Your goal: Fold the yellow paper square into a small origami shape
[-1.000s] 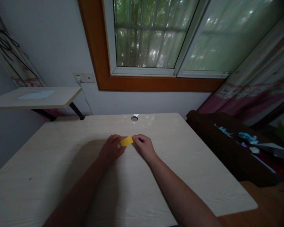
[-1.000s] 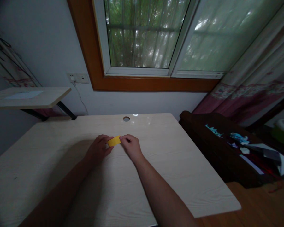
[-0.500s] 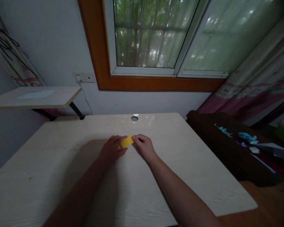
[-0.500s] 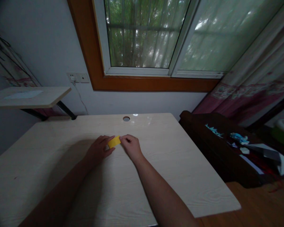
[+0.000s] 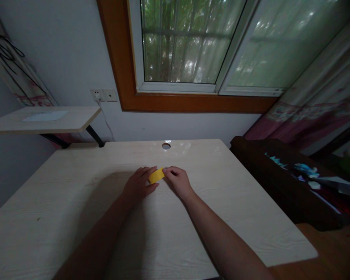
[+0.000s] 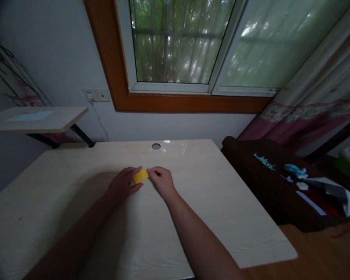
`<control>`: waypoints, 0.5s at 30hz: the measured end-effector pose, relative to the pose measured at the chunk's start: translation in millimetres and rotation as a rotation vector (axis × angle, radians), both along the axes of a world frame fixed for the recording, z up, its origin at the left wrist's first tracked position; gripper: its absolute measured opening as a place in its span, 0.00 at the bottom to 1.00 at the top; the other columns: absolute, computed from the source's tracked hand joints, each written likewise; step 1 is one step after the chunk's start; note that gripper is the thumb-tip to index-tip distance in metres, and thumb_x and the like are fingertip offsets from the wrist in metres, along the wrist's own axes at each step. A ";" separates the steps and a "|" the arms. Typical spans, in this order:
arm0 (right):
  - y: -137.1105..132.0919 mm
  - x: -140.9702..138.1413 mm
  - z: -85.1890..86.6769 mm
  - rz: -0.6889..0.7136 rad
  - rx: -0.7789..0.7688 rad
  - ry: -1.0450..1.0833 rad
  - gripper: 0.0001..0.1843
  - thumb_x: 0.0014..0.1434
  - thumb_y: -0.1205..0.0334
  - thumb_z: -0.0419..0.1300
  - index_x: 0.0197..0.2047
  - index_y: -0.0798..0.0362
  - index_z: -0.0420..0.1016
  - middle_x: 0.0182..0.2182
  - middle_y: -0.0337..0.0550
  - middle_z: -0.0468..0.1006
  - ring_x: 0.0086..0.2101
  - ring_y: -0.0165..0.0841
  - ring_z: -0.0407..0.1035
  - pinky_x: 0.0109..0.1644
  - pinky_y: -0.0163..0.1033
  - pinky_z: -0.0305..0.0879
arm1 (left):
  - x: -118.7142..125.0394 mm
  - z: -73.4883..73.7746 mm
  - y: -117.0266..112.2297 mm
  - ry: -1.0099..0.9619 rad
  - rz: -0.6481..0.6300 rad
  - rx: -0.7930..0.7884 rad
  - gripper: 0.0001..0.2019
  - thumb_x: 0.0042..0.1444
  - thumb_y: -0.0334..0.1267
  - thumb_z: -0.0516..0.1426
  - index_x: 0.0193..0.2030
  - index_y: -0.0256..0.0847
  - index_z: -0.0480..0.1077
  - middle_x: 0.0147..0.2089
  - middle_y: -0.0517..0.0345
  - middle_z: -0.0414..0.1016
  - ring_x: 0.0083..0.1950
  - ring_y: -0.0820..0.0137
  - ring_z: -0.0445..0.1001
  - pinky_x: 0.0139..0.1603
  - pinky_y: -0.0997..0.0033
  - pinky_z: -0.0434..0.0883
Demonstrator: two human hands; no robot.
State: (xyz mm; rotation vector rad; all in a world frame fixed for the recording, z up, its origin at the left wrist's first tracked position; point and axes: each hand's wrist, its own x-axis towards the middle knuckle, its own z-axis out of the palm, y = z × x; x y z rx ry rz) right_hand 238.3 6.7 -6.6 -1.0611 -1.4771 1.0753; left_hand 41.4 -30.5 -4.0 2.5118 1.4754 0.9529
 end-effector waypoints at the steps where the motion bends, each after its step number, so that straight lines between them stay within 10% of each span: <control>1: -0.2 0.0 1.1 0.000 -0.001 -0.004 0.14 0.55 0.53 0.62 0.31 0.55 0.82 0.29 0.43 0.81 0.31 0.35 0.72 0.37 0.37 0.67 | 0.0 0.0 0.0 0.008 -0.003 0.000 0.30 0.56 0.40 0.60 0.65 0.46 0.59 0.55 0.50 0.70 0.55 0.60 0.69 0.59 0.56 0.67; 15: -1.9 3.1 6.9 0.090 0.163 -0.058 0.15 0.62 0.53 0.58 0.33 0.53 0.80 0.31 0.43 0.78 0.34 0.34 0.71 0.40 0.36 0.65 | -2.5 -3.2 4.9 -0.102 0.015 -0.063 0.19 0.58 0.39 0.57 0.57 0.43 0.68 0.48 0.51 0.75 0.49 0.63 0.72 0.53 0.62 0.71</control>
